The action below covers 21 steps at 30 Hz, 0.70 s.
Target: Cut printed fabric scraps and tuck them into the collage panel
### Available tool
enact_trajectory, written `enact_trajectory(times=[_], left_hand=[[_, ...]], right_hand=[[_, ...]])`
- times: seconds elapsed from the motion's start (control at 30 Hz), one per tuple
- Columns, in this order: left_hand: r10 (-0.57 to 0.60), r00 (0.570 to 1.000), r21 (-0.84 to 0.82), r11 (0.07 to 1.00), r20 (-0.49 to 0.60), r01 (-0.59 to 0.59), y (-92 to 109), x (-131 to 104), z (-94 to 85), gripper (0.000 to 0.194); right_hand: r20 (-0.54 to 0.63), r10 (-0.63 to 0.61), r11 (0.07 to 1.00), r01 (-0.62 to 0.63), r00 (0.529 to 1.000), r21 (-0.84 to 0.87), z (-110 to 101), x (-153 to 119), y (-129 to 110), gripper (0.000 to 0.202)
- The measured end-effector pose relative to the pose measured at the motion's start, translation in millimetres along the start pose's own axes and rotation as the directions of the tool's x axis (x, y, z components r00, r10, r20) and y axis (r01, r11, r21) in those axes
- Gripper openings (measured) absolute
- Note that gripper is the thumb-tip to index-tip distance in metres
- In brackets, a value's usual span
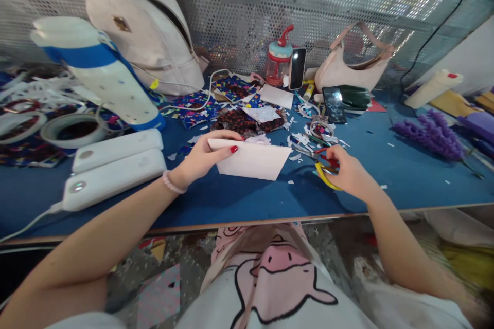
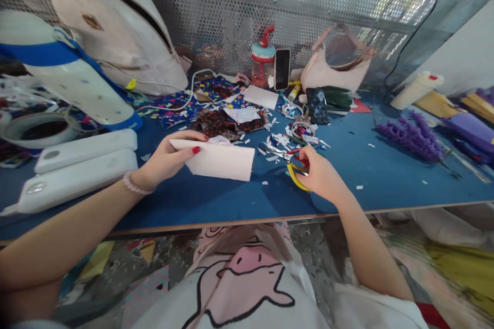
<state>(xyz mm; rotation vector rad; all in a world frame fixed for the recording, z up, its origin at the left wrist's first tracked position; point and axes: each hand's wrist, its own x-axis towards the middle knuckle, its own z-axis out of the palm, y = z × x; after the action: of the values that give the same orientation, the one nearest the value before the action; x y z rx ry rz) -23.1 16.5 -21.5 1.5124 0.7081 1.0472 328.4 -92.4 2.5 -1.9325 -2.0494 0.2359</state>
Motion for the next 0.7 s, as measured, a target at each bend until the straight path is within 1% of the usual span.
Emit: enact_trajectory(times=[0.07, 0.1, 0.2, 0.27, 0.33, 0.4, 0.47, 0.53, 0.7], left_hand=[[0.013, 1.000, 0.013, 1.000, 0.000, -0.013, -1.1, 0.0, -0.4, 0.037], [0.012, 1.000, 0.022, 1.000, -0.002, -0.012, -1.4, -0.1, -0.5, 0.037], [0.006, 1.000, 0.061, 0.998, -0.002, -0.006, -0.8, -0.9, -0.3, 0.039], [0.015, 1.000, 0.091, 0.996, 0.005, -0.016, 0.8, -1.5, -0.2, 0.039], [0.032, 0.999, 0.114, 0.993, 0.012, -0.033, 2.6, -1.9, -0.3, 0.040], [0.050, 0.999, 0.123, 0.991, 0.018, -0.052, 3.9, -2.2, -0.6, 0.038], [0.065, 0.998, 0.120, 0.990, 0.024, -0.068, 4.1, -2.4, -0.8, 0.036], [0.073, 0.997, 0.127, 0.989, 0.033, -0.077, 3.4, -2.6, -0.8, 0.036], [0.085, 0.996, 0.205, 0.974, 0.042, -0.091, 5.5, -2.0, -1.3, 0.041]], right_hand=[[-0.055, -0.044, 0.987, 0.052, 0.998, 0.150, -2.6, -2.7, -2.1, 0.038], [-0.066, -0.072, 0.977, 0.084, 0.995, 0.197, -4.6, -4.2, -4.5, 0.039], [-0.078, -0.169, 0.941, 0.184, 0.983, 0.284, -14.4, -8.1, -17.7, 0.039], [-0.053, -0.232, 0.942, 0.238, 0.971, 0.236, -24.0, -8.6, -30.2, 0.041], [-0.018, -0.295, 0.947, 0.295, 0.955, 0.125, -35.0, -6.5, -42.8, 0.035], [0.007, -0.330, 0.944, 0.330, 0.944, 0.001, -45.5, -2.1, -53.6, 0.031], [0.042, -0.343, 0.935, 0.346, 0.938, -0.078, -53.7, 3.4, -61.5, 0.031], [0.084, -0.345, 0.929, 0.353, 0.935, -0.115, -58.6, 8.3, -66.9, 0.032], [0.147, -0.312, 0.930, 0.333, 0.939, -0.154, -58.8, 15.5, -75.3, 0.028]])
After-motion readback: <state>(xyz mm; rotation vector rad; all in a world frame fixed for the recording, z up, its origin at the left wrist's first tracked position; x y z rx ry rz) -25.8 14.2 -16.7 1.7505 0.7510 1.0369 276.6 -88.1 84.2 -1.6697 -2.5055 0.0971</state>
